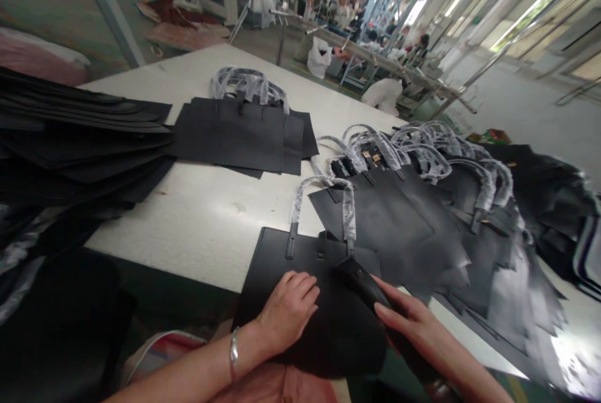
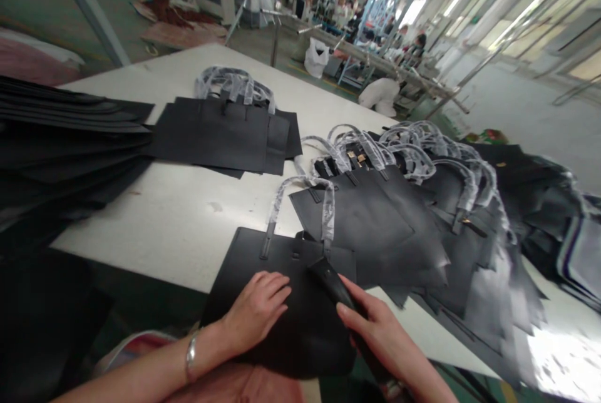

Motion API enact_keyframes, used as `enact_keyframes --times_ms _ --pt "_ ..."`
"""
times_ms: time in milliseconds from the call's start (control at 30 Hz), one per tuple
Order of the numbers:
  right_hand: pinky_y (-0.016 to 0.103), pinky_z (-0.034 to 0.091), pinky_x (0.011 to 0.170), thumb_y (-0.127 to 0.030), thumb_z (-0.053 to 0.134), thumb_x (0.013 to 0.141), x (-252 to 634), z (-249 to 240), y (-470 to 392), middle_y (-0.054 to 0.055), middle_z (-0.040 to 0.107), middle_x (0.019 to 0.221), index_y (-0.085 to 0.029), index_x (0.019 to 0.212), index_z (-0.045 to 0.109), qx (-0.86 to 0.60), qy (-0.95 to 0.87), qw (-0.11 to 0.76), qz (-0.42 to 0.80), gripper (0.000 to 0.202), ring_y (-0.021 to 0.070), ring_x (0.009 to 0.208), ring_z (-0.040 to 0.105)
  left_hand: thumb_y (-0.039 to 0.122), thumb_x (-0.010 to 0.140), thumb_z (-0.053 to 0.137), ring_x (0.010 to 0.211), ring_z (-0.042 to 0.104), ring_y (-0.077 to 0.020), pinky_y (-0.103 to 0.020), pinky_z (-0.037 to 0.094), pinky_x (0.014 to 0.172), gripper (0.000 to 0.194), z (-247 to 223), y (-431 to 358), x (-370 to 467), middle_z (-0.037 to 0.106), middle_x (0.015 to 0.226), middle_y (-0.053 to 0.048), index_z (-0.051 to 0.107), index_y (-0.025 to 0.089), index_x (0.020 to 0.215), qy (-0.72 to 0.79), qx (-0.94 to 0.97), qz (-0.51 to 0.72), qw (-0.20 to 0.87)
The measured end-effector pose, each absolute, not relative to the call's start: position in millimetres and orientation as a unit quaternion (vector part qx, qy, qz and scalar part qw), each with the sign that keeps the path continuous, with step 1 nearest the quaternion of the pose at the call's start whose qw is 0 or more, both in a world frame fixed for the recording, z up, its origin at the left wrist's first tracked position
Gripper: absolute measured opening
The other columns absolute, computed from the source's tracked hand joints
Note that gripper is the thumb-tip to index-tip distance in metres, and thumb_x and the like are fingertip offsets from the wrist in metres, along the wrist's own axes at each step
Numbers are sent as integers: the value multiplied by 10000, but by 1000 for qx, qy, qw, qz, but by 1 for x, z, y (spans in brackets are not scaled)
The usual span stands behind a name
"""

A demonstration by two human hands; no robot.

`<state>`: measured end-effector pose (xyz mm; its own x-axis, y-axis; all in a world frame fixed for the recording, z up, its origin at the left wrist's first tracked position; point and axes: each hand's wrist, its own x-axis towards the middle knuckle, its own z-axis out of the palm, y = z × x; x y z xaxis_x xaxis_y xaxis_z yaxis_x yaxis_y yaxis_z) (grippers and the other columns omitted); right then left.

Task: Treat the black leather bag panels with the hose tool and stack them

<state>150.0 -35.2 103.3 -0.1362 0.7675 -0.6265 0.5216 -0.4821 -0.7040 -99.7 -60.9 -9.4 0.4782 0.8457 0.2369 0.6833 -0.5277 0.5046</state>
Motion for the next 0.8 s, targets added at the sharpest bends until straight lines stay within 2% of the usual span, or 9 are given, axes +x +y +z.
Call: enact_keyframes --times_ms 167,367,667,800 --pt "217 416 448 -453 659 797 117 104 -12 -56 586 622 -245 1424 463 -618 -492 73 609 689 113 482 527 247 965 456 1226 506 -229 -414 370 1056 293 -18 -62 -110 594 1307 -78 558 175 1231 424 853 251 175" --pt "211 412 438 -432 672 788 88 100 20 -59 604 637 -260 1422 458 -582 -488 77 645 692 107 460 538 261 959 461 1217 519 -237 -423 365 1044 301 -18 -59 -112 597 1310 -82 563 174 1229 430 844 262 184" --pt "211 377 447 -417 670 801 35 95 47 -66 590 593 -251 1393 504 -512 -573 53 637 637 102 467 491 274 946 491 1217 526 -234 -402 365 1026 275 -25 -58 -112 620 1265 -94 571 152 1178 419 843 289 174" --pt "223 370 470 -411 670 799 25 105 48 -47 641 661 -242 1364 539 -494 -581 23 646 604 106 493 489 280 943 494 1214 524 -223 -383 351 1043 264 -26 -60 -112 613 1269 -85 568 149 1161 426 840 291 170"
